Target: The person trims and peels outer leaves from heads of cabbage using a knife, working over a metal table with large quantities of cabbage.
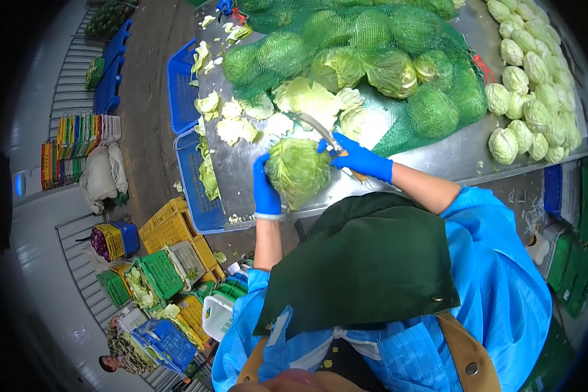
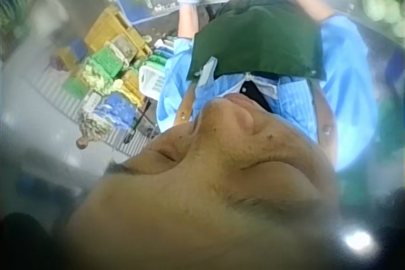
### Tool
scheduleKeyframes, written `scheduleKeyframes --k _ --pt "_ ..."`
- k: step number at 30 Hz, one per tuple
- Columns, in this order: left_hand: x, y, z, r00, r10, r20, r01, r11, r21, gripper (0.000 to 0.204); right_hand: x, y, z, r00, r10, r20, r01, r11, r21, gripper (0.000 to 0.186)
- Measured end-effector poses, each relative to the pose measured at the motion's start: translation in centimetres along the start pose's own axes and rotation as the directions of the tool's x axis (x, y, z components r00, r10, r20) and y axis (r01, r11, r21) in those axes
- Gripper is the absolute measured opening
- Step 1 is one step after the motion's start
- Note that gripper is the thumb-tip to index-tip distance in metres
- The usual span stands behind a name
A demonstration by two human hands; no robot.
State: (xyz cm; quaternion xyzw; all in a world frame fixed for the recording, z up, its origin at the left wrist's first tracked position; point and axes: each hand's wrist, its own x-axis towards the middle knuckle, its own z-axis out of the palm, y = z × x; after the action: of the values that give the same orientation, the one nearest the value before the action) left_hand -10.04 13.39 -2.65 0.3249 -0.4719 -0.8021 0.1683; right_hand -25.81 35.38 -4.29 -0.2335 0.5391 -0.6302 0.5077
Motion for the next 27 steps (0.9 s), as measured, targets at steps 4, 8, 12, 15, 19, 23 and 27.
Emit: scheduleKeyframes --k 4,8,12,15,19,23,27 --pt "1.9 2.2 -2.3 0.880 0.422 0.220 -0.468 0.686 0.556 0.055 2.8 2.2 1.1 0.995 -0.104 -0.005 0.103 0.993 -0.057 0.052" --pt "0.4 0.3 -3.4 0.948 0.257 0.188 -0.312 0.626 0.715 0.107 1.6 0.2 1.5 0.994 0.104 -0.017 -0.095 0.813 -0.575 0.040" --pt "-0.9 -1.0 -3.0 0.971 0.200 0.131 -0.229 0.625 0.746 0.116 -0.3 -0.7 2.2 0.935 -0.189 -0.300 -0.134 0.594 -0.793 0.038" --pt "-1.2 -0.8 -1.0 0.928 0.328 0.177 -0.277 0.289 0.916 0.121 -0.8 -0.2 2.2 0.904 -0.417 -0.092 0.134 0.482 -0.866 0.032" --pt "0.7 0.6 0.6 0.961 0.269 0.058 -0.152 0.346 0.926 0.126 0.7 -0.2 4.1 0.976 -0.207 -0.065 0.062 0.554 -0.830 0.035" --pt "1.4 0.9 2.1 0.977 0.209 0.047 -0.108 0.294 0.950 0.125 2.8 0.4 5.0 0.965 -0.257 -0.040 0.094 0.487 -0.868 0.027" --pt "1.4 0.5 3.0 0.977 0.212 0.014 -0.066 0.239 0.969 0.125 4.0 1.2 5.3 0.979 -0.182 -0.095 0.003 0.473 -0.881 0.024"
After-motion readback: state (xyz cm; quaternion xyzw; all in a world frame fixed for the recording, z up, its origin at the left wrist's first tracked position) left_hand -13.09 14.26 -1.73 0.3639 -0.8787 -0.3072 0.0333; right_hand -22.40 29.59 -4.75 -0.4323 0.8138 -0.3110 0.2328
